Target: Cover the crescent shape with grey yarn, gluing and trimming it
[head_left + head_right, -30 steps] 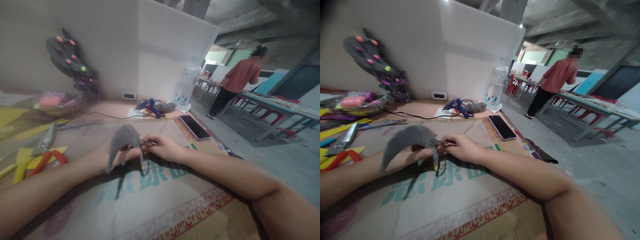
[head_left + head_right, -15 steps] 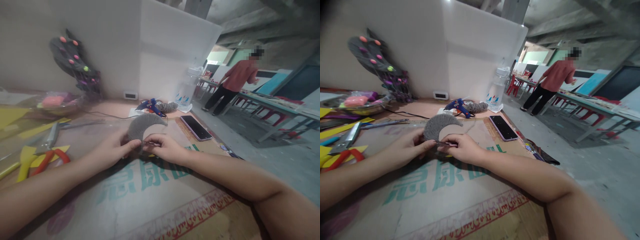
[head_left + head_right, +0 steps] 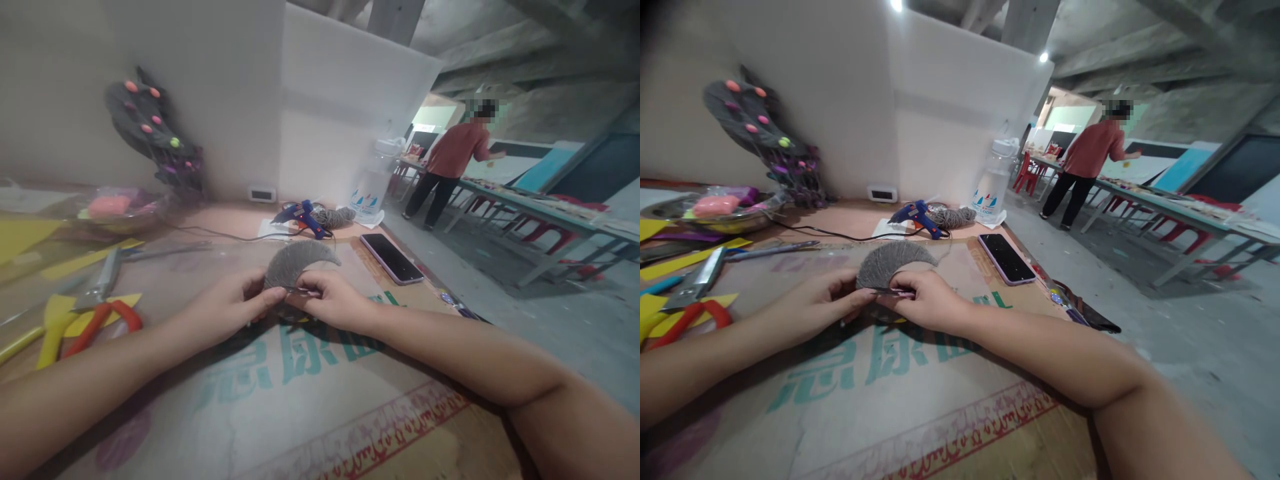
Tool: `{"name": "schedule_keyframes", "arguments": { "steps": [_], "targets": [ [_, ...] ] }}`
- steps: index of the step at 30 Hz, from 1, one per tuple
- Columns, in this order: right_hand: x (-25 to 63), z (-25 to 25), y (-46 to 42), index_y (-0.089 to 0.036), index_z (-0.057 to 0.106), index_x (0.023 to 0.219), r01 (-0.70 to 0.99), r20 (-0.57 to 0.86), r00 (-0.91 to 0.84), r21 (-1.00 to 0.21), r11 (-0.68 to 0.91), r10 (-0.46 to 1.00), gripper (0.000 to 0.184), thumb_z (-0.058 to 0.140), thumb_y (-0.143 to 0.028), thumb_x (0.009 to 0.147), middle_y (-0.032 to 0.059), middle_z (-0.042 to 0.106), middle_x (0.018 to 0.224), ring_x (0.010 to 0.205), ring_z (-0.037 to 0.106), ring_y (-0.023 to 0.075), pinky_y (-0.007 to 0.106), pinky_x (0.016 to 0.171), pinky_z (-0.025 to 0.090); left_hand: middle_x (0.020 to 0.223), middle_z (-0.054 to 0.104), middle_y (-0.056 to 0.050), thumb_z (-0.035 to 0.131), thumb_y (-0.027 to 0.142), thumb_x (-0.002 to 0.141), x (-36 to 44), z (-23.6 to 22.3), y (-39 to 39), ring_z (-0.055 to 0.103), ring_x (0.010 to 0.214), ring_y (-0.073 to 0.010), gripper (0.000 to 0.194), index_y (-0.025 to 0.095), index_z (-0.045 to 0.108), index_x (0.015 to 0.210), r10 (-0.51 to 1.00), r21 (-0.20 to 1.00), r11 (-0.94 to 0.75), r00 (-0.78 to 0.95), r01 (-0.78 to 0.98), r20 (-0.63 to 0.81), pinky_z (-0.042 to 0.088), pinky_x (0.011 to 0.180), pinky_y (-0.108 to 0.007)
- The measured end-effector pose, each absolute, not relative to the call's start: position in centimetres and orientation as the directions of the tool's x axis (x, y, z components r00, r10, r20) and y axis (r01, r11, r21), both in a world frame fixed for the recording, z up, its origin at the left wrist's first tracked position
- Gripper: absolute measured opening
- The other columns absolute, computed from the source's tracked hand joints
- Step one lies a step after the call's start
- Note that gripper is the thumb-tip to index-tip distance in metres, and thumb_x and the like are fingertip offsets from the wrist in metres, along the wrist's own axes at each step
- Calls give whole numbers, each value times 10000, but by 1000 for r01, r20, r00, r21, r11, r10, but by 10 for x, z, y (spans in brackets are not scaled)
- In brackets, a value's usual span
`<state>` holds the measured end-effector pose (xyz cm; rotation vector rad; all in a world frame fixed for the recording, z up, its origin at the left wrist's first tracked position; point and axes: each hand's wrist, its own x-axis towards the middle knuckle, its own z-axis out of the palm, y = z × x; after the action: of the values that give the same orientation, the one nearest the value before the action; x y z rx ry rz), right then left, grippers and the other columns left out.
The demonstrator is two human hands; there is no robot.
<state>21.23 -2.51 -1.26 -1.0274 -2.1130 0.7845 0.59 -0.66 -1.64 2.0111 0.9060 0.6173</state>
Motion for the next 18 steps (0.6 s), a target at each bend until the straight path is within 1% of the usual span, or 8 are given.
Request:
{"name": "schedule_keyframes", "arguments": {
  "steps": [4, 6, 9, 12, 15, 18],
  "targets": [
    [213, -12, -25, -173, 534, 698, 421, 247, -474, -779, 464, 845, 224, 629, -327, 830, -43, 438, 637, 600, 406, 97, 218, 563, 340, 569, 467, 54, 475, 549, 893, 6, -13, -7, 441, 507, -103, 391, 176, 542, 794, 795, 866, -366, 598, 340, 101, 327, 468, -208],
    [212, -12, -25, -171, 546, 718, 411, 218, -479, -800, 437, 850, 207, 625, -325, 831, -45, 445, 638, 599, 406, 96, 216, 562, 341, 565, 468, 57, 478, 541, 896, 6, -12, -6, 438, 502, -101, 378, 180, 536, 797, 802, 871, -367, 586, 327, 118, 323, 463, -205],
    [212, -13, -25, -174, 516, 673, 435, 226, -486, -775, 458, 844, 247, 609, -330, 840, -53, 410, 608, 589, 385, 93, 217, 560, 325, 588, 497, 51, 496, 515, 897, 6, -13, -5, 465, 527, -104, 350, 181, 547, 806, 799, 861, -390, 585, 328, 139, 346, 478, -203],
    [213, -14, -24, -179, 480, 651, 452, 244, -480, -754, 476, 843, 280, 587, -344, 850, -56, 378, 606, 588, 371, 92, 220, 565, 316, 606, 526, 45, 513, 507, 889, 6, -15, -4, 494, 539, -110, 336, 178, 574, 853, 790, 865, -371, 604, 336, 104, 379, 487, -206],
    [214, -15, -24, -183, 457, 653, 457, 236, -477, -756, 468, 847, 299, 573, -362, 863, -53, 370, 622, 601, 372, 94, 221, 567, 313, 618, 552, 33, 524, 514, 878, 7, -17, -3, 517, 548, -116, 348, 173, 588, 849, 779, 870, -358, 622, 340, 77, 402, 495, -210],
    [215, -16, -24, -181, 476, 686, 432, 218, -483, -783, 448, 848, 282, 556, -368, 881, -50, 380, 635, 609, 382, 97, 222, 567, 320, 611, 555, 32, 518, 511, 881, 7, -18, -3, 522, 547, -117, 349, 173, 588, 832, 781, 864, -375, 617, 335, 100, 401, 493, -208]
  ]
}}
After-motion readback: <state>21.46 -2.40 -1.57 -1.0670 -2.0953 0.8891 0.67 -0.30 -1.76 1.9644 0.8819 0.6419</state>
